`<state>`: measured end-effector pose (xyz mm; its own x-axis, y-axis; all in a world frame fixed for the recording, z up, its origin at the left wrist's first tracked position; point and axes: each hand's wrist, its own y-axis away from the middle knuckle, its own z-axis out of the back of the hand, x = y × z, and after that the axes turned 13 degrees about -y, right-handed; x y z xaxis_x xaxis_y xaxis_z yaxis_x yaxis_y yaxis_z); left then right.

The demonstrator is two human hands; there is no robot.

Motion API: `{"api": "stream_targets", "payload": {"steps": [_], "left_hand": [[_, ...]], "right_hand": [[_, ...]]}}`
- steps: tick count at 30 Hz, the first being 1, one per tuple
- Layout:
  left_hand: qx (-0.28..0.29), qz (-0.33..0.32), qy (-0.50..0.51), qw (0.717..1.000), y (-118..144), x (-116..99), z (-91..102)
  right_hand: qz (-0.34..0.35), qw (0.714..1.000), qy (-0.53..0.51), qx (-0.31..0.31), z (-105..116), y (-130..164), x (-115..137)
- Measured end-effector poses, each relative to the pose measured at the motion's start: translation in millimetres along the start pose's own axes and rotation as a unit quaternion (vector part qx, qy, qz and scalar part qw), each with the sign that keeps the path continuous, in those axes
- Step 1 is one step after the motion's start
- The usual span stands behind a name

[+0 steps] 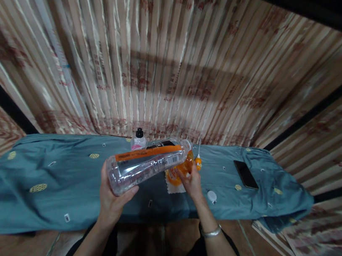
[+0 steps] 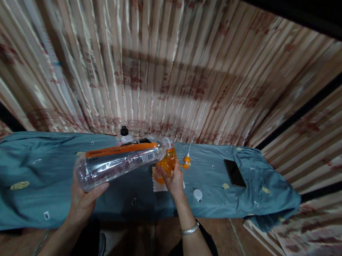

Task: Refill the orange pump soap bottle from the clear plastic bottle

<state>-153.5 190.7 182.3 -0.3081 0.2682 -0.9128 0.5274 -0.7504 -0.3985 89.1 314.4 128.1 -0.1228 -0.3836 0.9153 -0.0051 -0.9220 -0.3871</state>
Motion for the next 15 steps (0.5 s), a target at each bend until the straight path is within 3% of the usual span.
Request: {"api": "stream_targets", "payload": {"steps": [15], "left_hand": [[-0.014,0.031,0.015,0.999,-1.0,-1.1,-5.0]], "right_hand": [[0.0,1.0,-0.022,0.007,-0.4,-1.6,-5.4]]}}
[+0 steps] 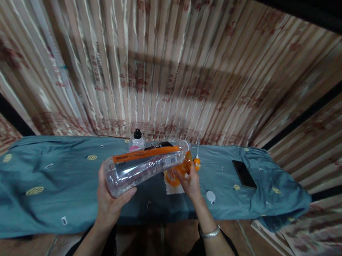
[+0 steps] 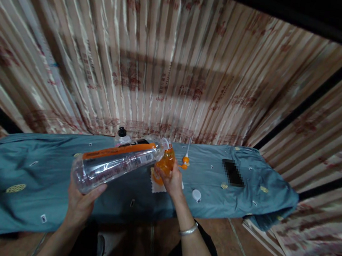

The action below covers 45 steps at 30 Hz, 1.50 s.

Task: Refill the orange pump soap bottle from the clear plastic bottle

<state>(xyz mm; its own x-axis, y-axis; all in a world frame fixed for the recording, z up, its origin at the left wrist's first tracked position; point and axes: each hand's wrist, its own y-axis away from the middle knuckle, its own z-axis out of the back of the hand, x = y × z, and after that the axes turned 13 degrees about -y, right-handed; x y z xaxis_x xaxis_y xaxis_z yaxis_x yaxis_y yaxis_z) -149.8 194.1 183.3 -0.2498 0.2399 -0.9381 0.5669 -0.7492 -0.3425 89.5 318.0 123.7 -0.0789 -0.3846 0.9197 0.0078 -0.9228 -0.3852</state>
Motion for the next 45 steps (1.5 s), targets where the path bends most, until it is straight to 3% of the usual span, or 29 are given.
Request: {"api": "stream_targets", "payload": {"steps": [13,25,39,45], "left_hand": [[0.015,-0.034,-0.023,0.999,-1,8,4.3],[0.006,-0.014,-0.001,1.0,0,0,-1.9],[0.015,-0.051,-0.018,0.998,-1,1,-0.1],[0.002,-0.017,-0.007,1.0,0,-4,-2.8]], "right_hand": [[0.018,1.0,0.018,-0.009,-1,-1,-2],[0.017,1.0,0.012,-0.006,-1,-1,0],[0.007,1.0,0.025,-0.012,1,-1,3],[0.006,1.0,0.02,-0.007,1,0,5]]}}
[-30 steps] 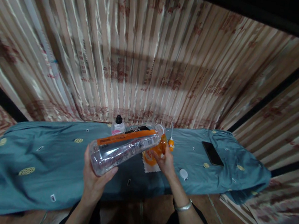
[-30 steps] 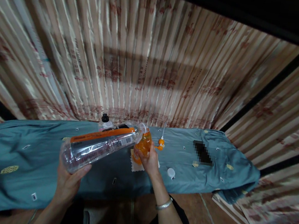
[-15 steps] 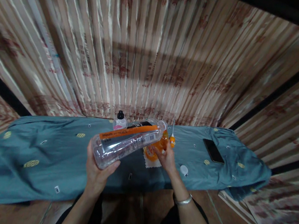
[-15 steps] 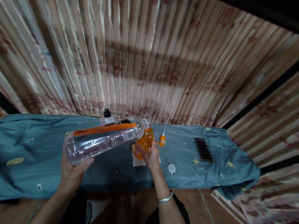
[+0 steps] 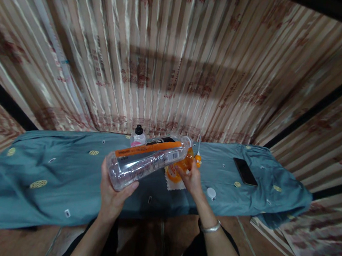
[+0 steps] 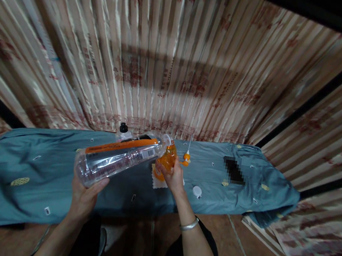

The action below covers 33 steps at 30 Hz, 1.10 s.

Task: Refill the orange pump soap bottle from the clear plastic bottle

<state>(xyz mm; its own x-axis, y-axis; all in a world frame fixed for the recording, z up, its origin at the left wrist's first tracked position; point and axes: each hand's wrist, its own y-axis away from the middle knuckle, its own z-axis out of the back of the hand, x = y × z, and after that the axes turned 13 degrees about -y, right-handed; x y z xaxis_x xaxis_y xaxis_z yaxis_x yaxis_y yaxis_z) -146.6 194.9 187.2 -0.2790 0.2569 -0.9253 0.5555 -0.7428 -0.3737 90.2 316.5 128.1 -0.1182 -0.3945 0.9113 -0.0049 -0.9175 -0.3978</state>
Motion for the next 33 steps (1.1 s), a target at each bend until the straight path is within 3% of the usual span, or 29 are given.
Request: {"api": "stream_targets", "payload": {"steps": [8,17,26,33], "left_hand": [[-0.004,0.001,0.004,1.0,0,-2,-0.7],[0.01,-0.032,-0.014,0.999,-1,12,4.3],[-0.003,-0.011,0.006,1.0,0,-1,-1.5],[-0.005,-0.018,0.005,1.0,0,2,-1.9]], "right_hand": [[-0.007,1.0,-0.007,-0.007,0,0,-3],[-0.014,1.0,-0.01,-0.003,-2,0,-1],[-0.015,0.999,0.037,-0.012,-1,-1,3],[-0.015,0.998,0.064,-0.026,-3,1,5]]}}
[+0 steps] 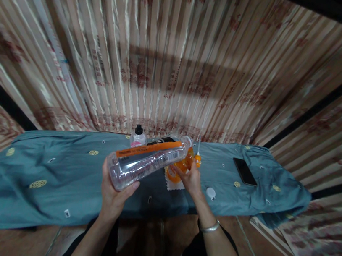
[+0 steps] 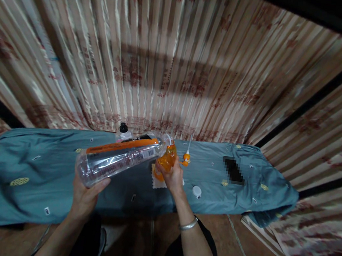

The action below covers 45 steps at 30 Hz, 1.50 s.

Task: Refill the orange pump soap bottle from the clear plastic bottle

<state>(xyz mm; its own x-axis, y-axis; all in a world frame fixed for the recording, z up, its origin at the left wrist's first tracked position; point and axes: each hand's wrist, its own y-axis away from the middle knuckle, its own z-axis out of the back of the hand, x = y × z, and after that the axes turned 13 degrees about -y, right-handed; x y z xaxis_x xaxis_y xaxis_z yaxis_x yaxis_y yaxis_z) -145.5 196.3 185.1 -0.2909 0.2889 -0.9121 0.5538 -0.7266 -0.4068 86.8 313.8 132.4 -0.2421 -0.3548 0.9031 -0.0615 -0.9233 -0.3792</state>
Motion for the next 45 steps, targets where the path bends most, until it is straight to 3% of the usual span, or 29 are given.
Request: {"api": "stream_targets", "payload": {"steps": [23,36,45], "left_hand": [[0.0,0.009,0.01,1.0,-1,-5,-4.1],[0.017,0.006,0.01,1.0,0,12,3.8],[0.009,0.008,0.015,1.0,-2,3,2.3]], "right_hand": [[0.012,1.0,-0.001,-0.008,1,5,5],[0.013,1.0,-0.022,0.004,0,5,3],[0.016,1.0,-0.009,-0.002,1,5,1]]}}
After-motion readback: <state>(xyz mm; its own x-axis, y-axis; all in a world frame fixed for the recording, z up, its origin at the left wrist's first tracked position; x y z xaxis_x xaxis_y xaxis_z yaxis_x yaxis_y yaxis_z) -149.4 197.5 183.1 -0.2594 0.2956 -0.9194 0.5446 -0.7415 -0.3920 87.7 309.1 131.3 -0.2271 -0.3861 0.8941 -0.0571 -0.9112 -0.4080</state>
